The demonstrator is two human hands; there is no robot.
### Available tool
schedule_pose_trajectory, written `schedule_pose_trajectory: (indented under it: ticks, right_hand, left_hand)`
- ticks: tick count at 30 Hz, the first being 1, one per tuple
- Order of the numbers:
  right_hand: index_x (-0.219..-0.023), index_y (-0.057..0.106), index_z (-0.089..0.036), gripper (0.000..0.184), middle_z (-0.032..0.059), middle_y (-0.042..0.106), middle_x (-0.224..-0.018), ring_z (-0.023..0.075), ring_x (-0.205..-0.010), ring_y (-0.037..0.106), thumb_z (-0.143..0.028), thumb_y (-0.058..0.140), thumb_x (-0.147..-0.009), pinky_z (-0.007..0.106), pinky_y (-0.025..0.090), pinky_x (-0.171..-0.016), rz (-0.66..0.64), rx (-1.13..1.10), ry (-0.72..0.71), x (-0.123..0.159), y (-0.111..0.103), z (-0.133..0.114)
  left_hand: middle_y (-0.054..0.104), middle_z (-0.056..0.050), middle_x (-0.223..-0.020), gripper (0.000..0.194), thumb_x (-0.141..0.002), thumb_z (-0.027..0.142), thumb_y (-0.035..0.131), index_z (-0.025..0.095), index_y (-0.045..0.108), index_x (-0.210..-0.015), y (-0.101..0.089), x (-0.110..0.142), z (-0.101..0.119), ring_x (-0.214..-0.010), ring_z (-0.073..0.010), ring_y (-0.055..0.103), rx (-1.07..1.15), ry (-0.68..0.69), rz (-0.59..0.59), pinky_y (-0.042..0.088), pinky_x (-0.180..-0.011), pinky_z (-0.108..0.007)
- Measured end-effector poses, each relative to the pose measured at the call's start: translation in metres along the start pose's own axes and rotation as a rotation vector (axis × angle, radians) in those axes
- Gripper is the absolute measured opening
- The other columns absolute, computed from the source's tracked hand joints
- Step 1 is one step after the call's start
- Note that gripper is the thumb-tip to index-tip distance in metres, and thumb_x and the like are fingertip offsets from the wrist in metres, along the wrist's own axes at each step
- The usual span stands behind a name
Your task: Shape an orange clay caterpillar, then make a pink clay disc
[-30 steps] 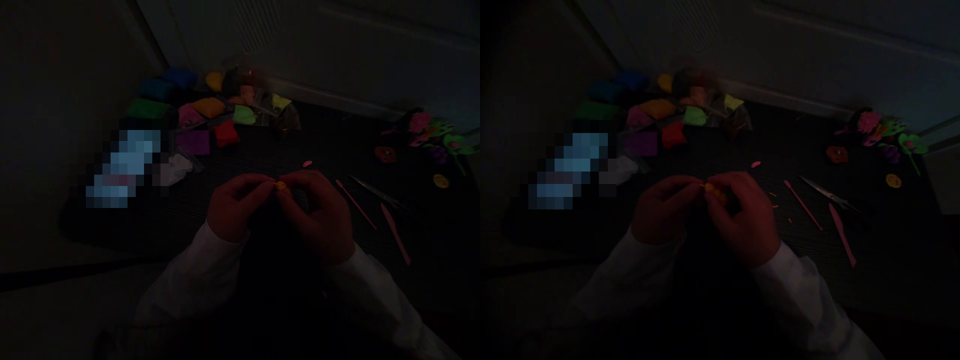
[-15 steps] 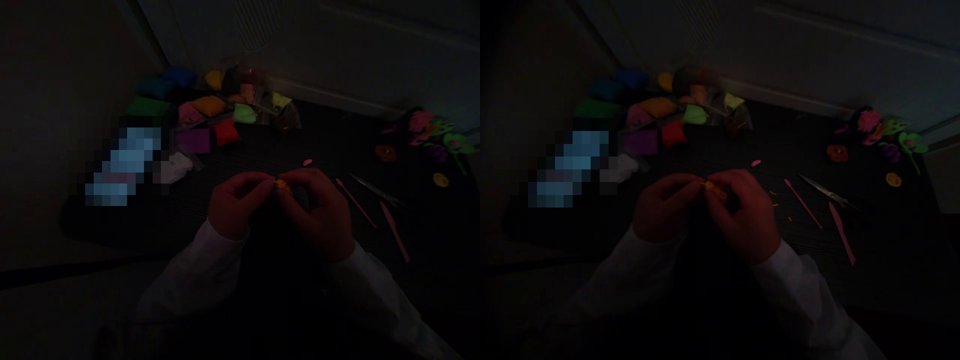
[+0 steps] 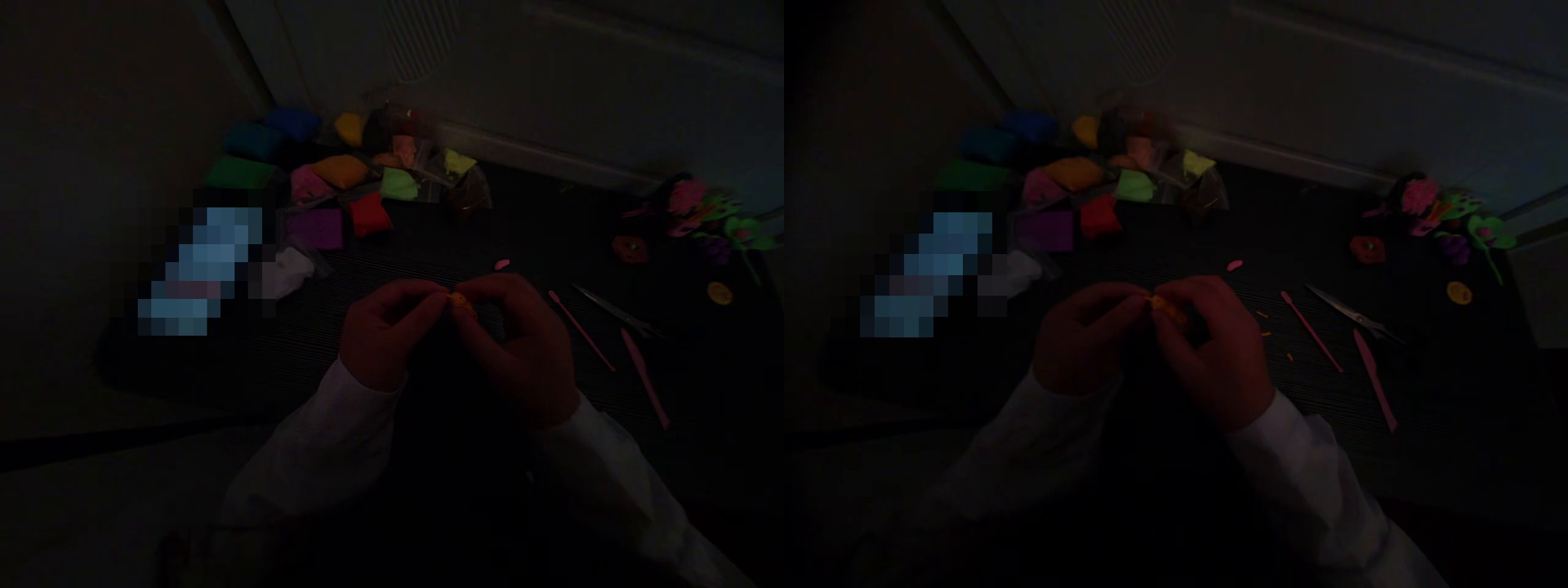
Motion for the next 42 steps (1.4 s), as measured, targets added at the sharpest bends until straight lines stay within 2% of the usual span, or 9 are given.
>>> schedule_pose_trajectory:
  ticks: [17,24,30,35,38,42]
  right_hand:
    - [-0.09,0.055,-0.021,0.015,0.0018,0.058,-0.089,0.0139,-0.085,0.053,-0.02,0.053,-0.075,0.031,0.043,-0.076,-0.008,0.028,-0.019,0.0,0.0,-0.001]
    - [-0.091,0.055,-0.021,0.016,0.0016,0.057,-0.09,0.0138,-0.085,0.054,-0.021,0.054,-0.075,0.031,0.044,-0.076,-0.011,-0.091,0.055,0.001,0.001,0.002]
    - [-0.092,0.055,-0.02,0.017,0.0007,0.057,-0.088,0.0119,-0.083,0.054,-0.02,0.055,-0.075,0.028,0.044,-0.075,-0.01,-0.109,0.064,0.001,0.001,0.001]
    - [-0.092,0.055,-0.02,0.017,0.0009,0.057,-0.089,0.0119,-0.084,0.054,-0.02,0.055,-0.075,0.028,0.043,-0.075,-0.011,-0.095,0.065,0.001,0.0,0.001]
    - [-0.092,0.055,-0.021,0.017,0.0013,0.057,-0.089,0.0127,-0.083,0.054,-0.02,0.054,-0.075,0.028,0.044,-0.074,-0.007,-0.096,0.063,0.001,0.0,0.001]
    - [-0.092,0.056,-0.02,0.017,0.001,0.058,-0.089,0.0121,-0.084,0.054,-0.02,0.054,-0.075,0.027,0.043,-0.075,-0.01,-0.075,0.045,0.0,0.0,0.0]
  left_hand:
    - [0.064,0.002,-0.064,0.003,-0.061,0.019,0.064,0.019,0.064,-0.065,0.0,0.001,0.001,-0.061,-0.0105,0.058,-0.042,0.028,-0.014,0.046,-0.057,-0.021]
    - [0.065,0.0,-0.07,0.013,-0.063,0.025,0.062,0.019,0.064,-0.074,-0.002,0.002,0.0,-0.06,-0.0104,0.057,0.048,-0.012,-0.066,0.045,-0.057,-0.022]
    - [0.064,0.0,-0.075,0.01,-0.065,0.018,0.062,0.018,0.063,-0.075,-0.002,0.008,0.009,-0.067,-0.0105,0.058,-0.281,0.231,0.025,0.046,-0.063,-0.021]
    - [0.064,0.0,-0.083,0.016,-0.069,0.019,0.059,0.019,0.062,-0.085,-0.006,0.01,0.01,-0.073,-0.0108,0.057,-0.587,0.505,-0.018,0.045,-0.068,-0.022]
    - [0.064,0.0,-0.088,0.019,-0.071,0.018,0.057,0.021,0.062,-0.089,-0.008,0.01,0.008,-0.079,-0.0122,0.057,-0.647,0.623,-0.02,0.044,-0.071,-0.023]
    - [0.064,0.0,-0.089,0.021,-0.071,0.016,0.057,0.021,0.062,-0.09,-0.009,0.01,0.005,-0.082,-0.0127,0.057,-0.668,0.675,-0.019,0.044,-0.074,-0.024]
Point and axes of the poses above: each hand's wrist, its own x-axis away from the middle knuckle, its own y-axis out of the palm, z = x × y, the point moved 2 cm from there along -x, towards the middle knuckle
